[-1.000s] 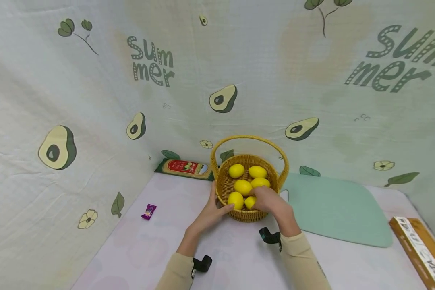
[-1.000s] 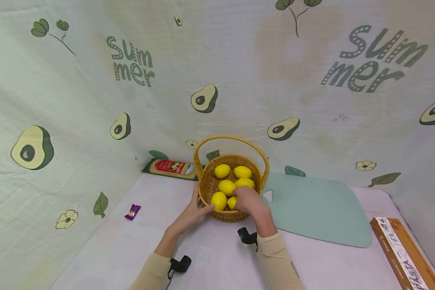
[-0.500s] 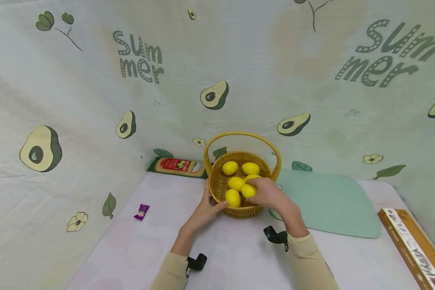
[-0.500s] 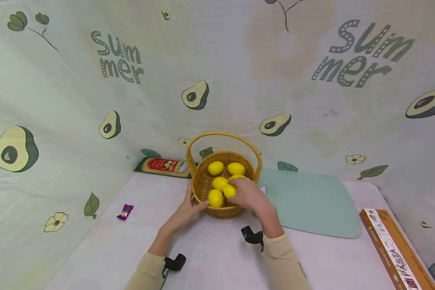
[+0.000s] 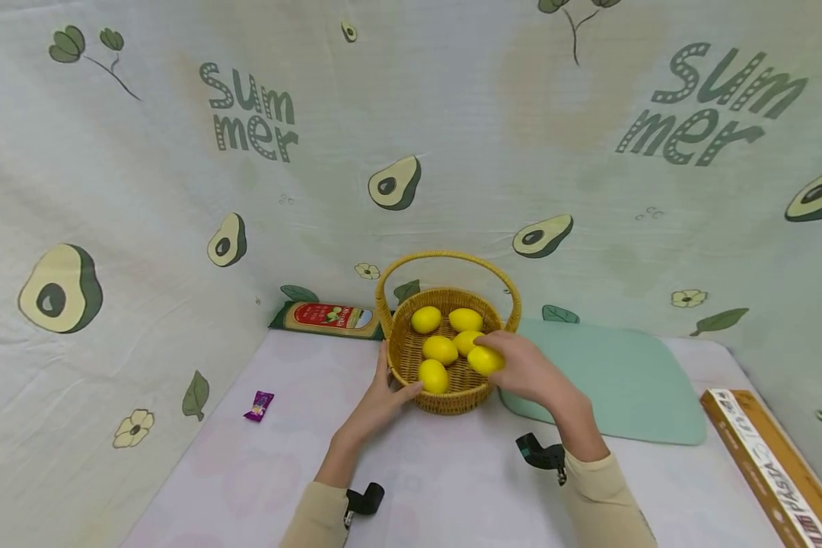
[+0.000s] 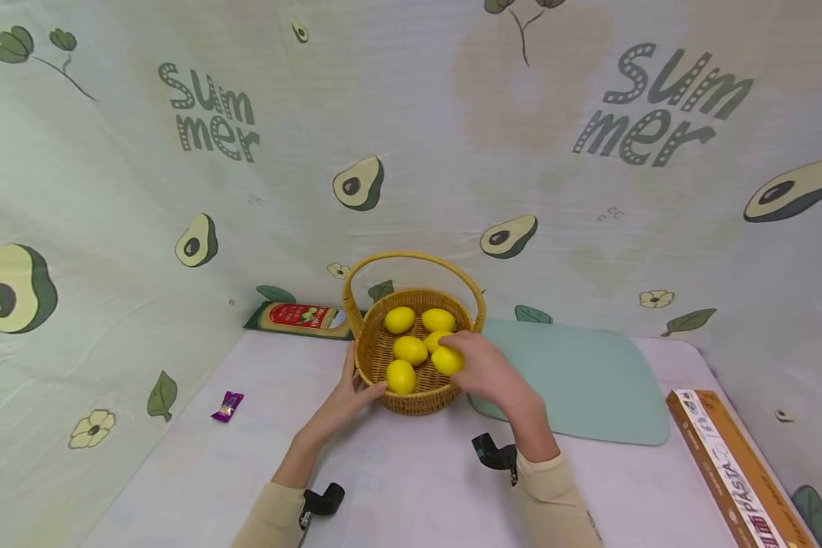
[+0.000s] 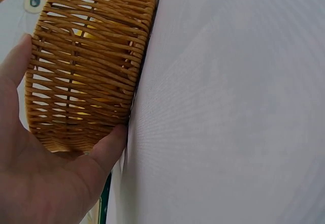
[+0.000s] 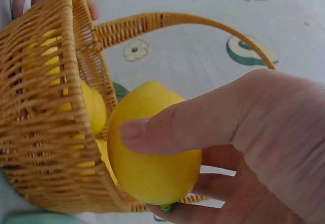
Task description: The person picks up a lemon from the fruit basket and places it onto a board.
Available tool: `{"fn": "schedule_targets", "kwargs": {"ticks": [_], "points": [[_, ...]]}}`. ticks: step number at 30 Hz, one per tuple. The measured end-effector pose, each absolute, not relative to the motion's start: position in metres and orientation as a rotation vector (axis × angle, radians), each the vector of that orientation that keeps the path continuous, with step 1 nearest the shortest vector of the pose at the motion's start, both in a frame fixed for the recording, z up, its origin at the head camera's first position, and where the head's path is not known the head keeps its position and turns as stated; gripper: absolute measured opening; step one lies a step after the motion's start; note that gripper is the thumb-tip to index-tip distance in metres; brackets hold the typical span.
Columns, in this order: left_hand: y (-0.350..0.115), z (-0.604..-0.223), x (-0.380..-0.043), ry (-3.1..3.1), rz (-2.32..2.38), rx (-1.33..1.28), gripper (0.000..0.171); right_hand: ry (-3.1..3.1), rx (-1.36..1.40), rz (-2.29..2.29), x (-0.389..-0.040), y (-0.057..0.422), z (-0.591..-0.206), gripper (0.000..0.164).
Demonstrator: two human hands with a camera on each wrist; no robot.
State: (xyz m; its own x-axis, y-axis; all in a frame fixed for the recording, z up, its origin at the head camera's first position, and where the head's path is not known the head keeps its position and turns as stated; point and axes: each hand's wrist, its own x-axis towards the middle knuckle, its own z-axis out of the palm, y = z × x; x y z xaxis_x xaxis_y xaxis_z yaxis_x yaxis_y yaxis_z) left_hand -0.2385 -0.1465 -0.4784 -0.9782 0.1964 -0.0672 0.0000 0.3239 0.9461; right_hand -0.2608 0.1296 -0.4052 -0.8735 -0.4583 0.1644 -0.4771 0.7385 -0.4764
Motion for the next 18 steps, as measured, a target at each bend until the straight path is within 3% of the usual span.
{"fn": "schedule_targets", "kwargs": {"ticks": [18], "points": [[-0.147, -0.477, -0.237, 2.404, 1.738, 0.183, 0.104, -2.847, 0.728, 0.829, -0.263, 0.183, -0.404, 0.051]]}}
